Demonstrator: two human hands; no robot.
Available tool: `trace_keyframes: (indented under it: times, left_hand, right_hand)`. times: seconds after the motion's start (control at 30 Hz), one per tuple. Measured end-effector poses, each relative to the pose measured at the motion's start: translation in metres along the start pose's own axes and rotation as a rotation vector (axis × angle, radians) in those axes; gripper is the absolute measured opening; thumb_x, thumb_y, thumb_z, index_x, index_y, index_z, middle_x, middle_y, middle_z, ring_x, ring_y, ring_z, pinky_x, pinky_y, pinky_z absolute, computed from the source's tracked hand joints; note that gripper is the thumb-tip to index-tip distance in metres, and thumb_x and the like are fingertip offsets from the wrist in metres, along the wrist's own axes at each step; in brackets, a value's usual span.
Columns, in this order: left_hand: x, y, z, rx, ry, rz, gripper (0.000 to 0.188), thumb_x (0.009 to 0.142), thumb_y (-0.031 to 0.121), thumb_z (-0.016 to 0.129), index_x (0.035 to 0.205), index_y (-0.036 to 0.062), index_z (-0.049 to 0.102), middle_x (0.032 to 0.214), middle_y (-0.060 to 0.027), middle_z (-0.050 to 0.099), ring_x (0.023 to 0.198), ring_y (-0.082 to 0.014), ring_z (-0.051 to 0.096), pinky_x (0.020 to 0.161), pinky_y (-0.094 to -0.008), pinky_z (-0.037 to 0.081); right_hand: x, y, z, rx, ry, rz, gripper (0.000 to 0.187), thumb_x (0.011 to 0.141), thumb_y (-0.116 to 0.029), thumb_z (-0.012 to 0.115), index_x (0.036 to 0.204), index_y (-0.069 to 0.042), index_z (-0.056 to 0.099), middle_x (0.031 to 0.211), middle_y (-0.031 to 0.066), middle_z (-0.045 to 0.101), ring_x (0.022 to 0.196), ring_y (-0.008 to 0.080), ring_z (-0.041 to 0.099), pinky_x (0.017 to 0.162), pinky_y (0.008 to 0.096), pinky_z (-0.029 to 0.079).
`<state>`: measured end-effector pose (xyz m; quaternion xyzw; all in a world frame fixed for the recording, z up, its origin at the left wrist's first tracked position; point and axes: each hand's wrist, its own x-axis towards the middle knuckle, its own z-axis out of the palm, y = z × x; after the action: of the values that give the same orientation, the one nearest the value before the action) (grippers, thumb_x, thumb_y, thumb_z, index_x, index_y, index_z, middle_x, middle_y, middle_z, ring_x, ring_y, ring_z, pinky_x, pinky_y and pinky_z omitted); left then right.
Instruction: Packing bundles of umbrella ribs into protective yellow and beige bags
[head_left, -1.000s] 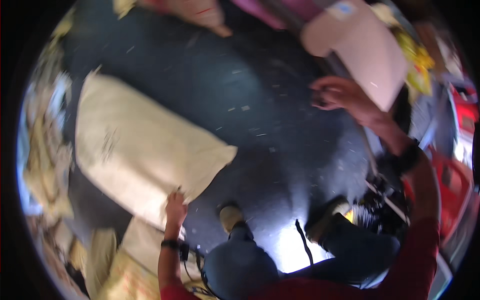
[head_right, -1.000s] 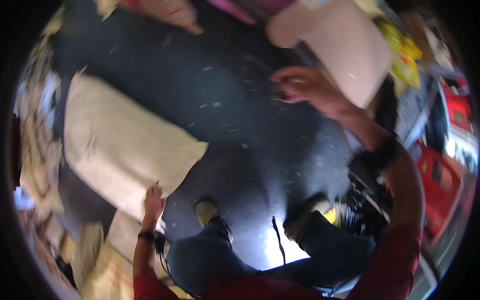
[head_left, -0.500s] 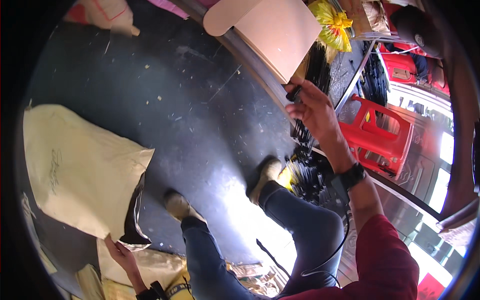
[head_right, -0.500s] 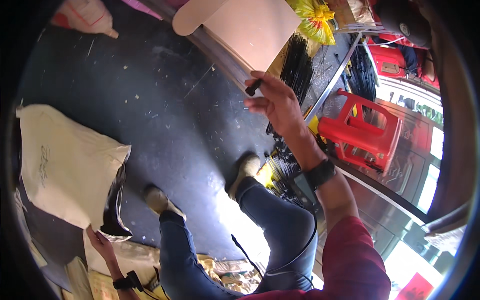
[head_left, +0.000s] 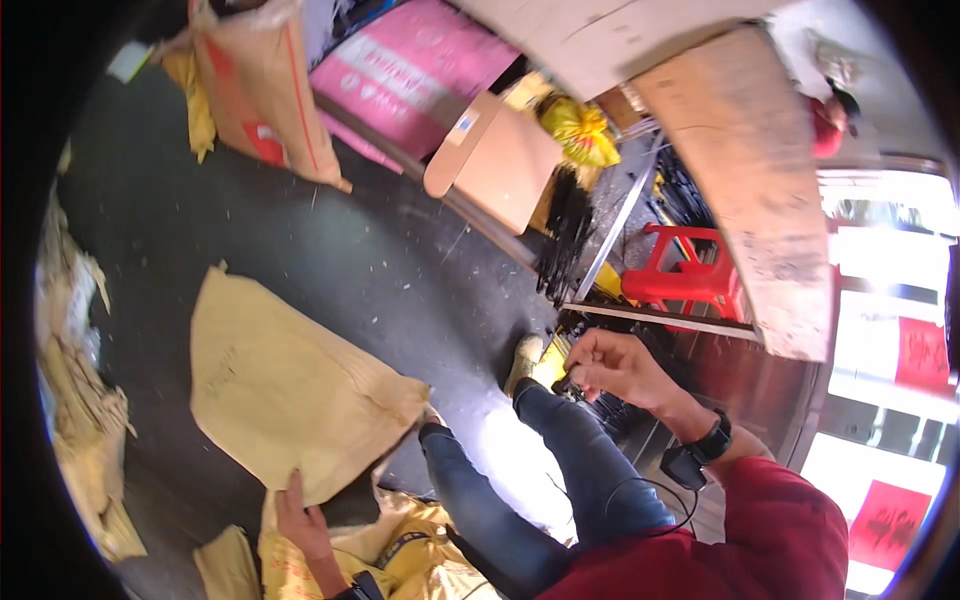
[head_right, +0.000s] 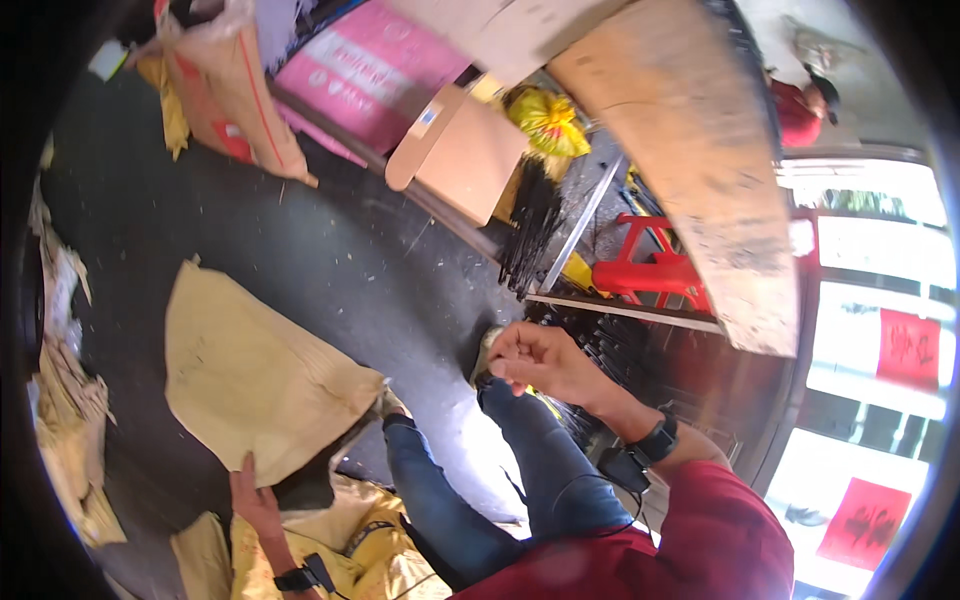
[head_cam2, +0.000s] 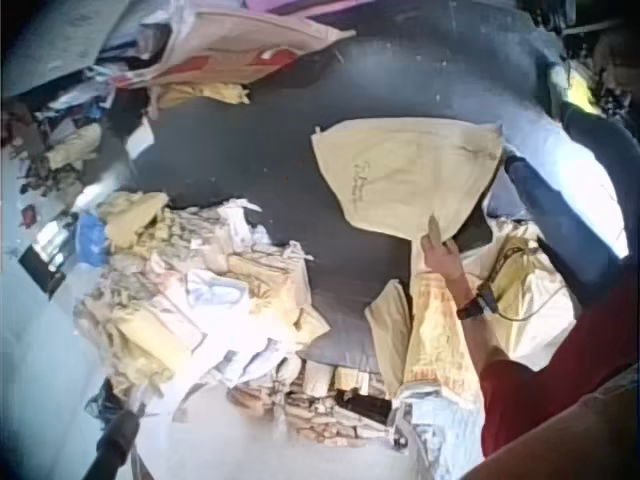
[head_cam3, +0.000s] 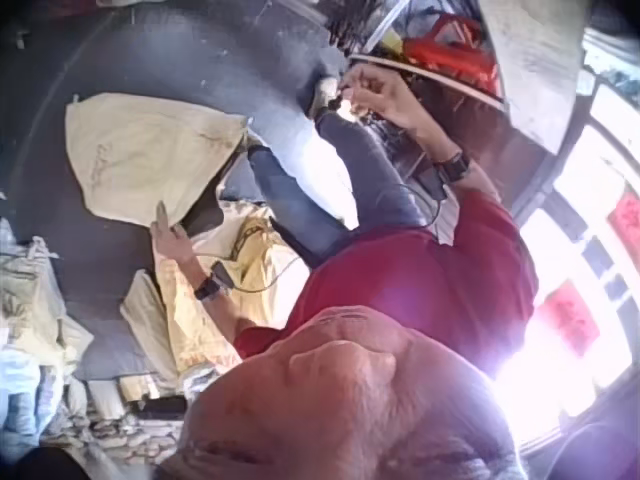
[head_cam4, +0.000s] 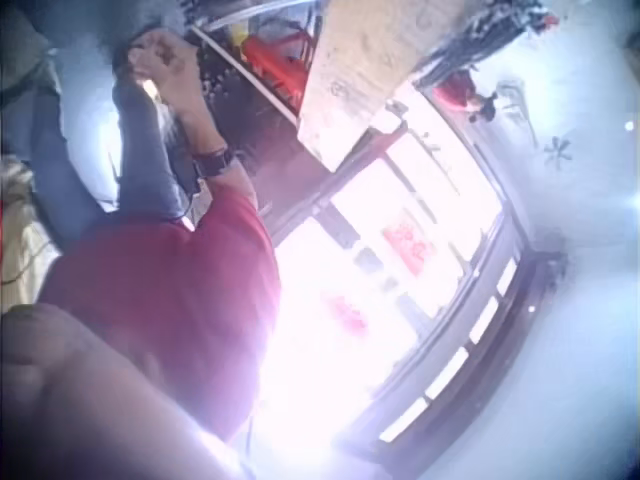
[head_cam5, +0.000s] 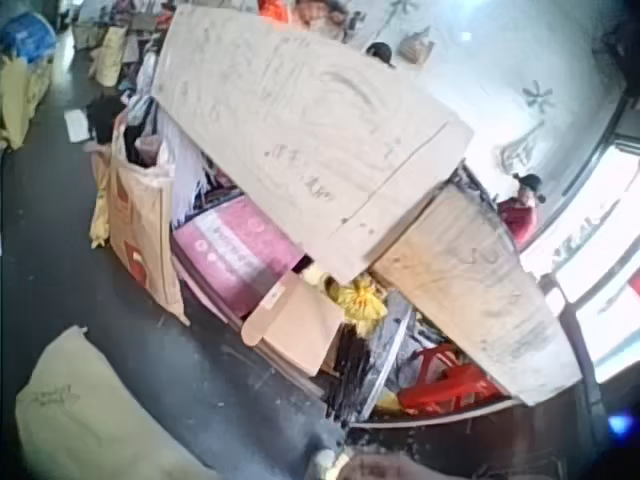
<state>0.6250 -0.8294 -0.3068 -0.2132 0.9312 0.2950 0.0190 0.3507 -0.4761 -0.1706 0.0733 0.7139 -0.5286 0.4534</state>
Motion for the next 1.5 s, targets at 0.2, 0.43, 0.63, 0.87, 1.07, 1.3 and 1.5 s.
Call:
trace_keyframes:
  times: [0.2, 0.43, 0.63, 0.87, 1.07, 1.3, 1.5]
  left_hand:
    - [0.002, 0.028, -0.041, 0.185, -0.147, 0.178, 0.049, 0.066, 0.010, 0.058, 0.114, 0.0153, 0.053, 0.079, -0.0115, 0.048, 0.072, -0.0314, 0.051, 0.057, -0.0403, 0.043]
    - [0.000, 0.083, -0.063, 0.253, -0.254, 0.322, 0.032, 0.064, 0.015, 0.054, 0.095, 0.0101, 0.059, 0.073, -0.0117, 0.052, 0.064, -0.0336, 0.054, 0.055, -0.0409, 0.046]
    - [-0.004, 0.091, -0.051, 0.110, -0.178, 0.192, 0.024, 0.072, 0.015, 0.048, 0.090, 0.0004, 0.056, 0.073, -0.0182, 0.054, 0.066, -0.0384, 0.054, 0.058, -0.0434, 0.043]
    - [-0.007, 0.112, -0.066, 0.478, -0.106, -0.027, 0.031, 0.082, 0.019, 0.046, 0.105, 0.0002, 0.054, 0.113, -0.0249, 0.048, 0.106, -0.0397, 0.044, 0.091, -0.0414, 0.036]
    - [-0.015, 0.177, -0.025, 0.211, -0.141, -0.070, 0.041, 0.074, 0.004, 0.042, 0.113, 0.0070, 0.053, 0.091, -0.0182, 0.047, 0.084, -0.0340, 0.049, 0.073, -0.0394, 0.042]
    - [-0.018, 0.183, 0.062, 0.263, -0.518, 0.041, 0.035, 0.074, 0.015, 0.049, 0.106, 0.0021, 0.053, 0.094, -0.0227, 0.054, 0.089, -0.0377, 0.053, 0.074, -0.0435, 0.043]
    - [-0.052, 0.220, 0.142, 0.320, -0.549, 0.181, 0.054, 0.071, 0.007, 0.055, 0.121, 0.0116, 0.036, 0.105, -0.0185, 0.049, 0.087, -0.0379, 0.054, 0.072, -0.0443, 0.044]
  right_hand:
    - [-0.121, -0.086, -0.041, -0.052, 0.184, -0.139, 0.014, 0.080, -0.003, 0.058, 0.093, -0.001, 0.055, 0.077, -0.0004, 0.054, 0.069, 0.0045, 0.052, 0.059, 0.0178, 0.045]
    - [-0.186, -0.157, -0.194, -0.282, 0.574, -0.441, 0.013, 0.082, -0.013, 0.054, 0.089, -0.001, 0.055, 0.069, 0.0012, 0.056, 0.054, 0.0062, 0.053, 0.049, 0.0192, 0.044]
    - [-0.102, -0.213, -0.350, -0.924, 0.681, -0.384, 0.025, 0.077, -0.019, 0.058, 0.095, -0.003, 0.054, 0.064, 0.0055, 0.059, 0.054, 0.0113, 0.057, 0.052, 0.0249, 0.046]
    - [-0.227, -0.187, -0.224, -0.462, 0.178, -0.742, 0.022, 0.082, -0.012, 0.053, 0.099, 0.000, 0.059, 0.077, 0.0078, 0.060, 0.065, 0.0129, 0.057, 0.057, 0.0243, 0.045]
    - [-0.266, -0.027, -0.196, -0.360, -0.505, -0.200, 0.026, 0.083, -0.019, 0.056, 0.105, -0.006, 0.057, 0.083, 0.0090, 0.062, 0.069, 0.0194, 0.061, 0.062, 0.0299, 0.048]
    - [-0.316, 0.109, -0.148, -0.238, -0.233, 0.069, 0.023, 0.082, -0.021, 0.054, 0.103, -0.012, 0.056, 0.084, 0.0066, 0.062, 0.073, 0.0185, 0.061, 0.067, 0.0301, 0.048]
    - [-0.370, 0.231, -0.104, -0.444, 0.086, 0.217, 0.024, 0.082, -0.027, 0.054, 0.101, -0.014, 0.056, 0.084, 0.0059, 0.062, 0.074, 0.0214, 0.061, 0.068, 0.0342, 0.048]
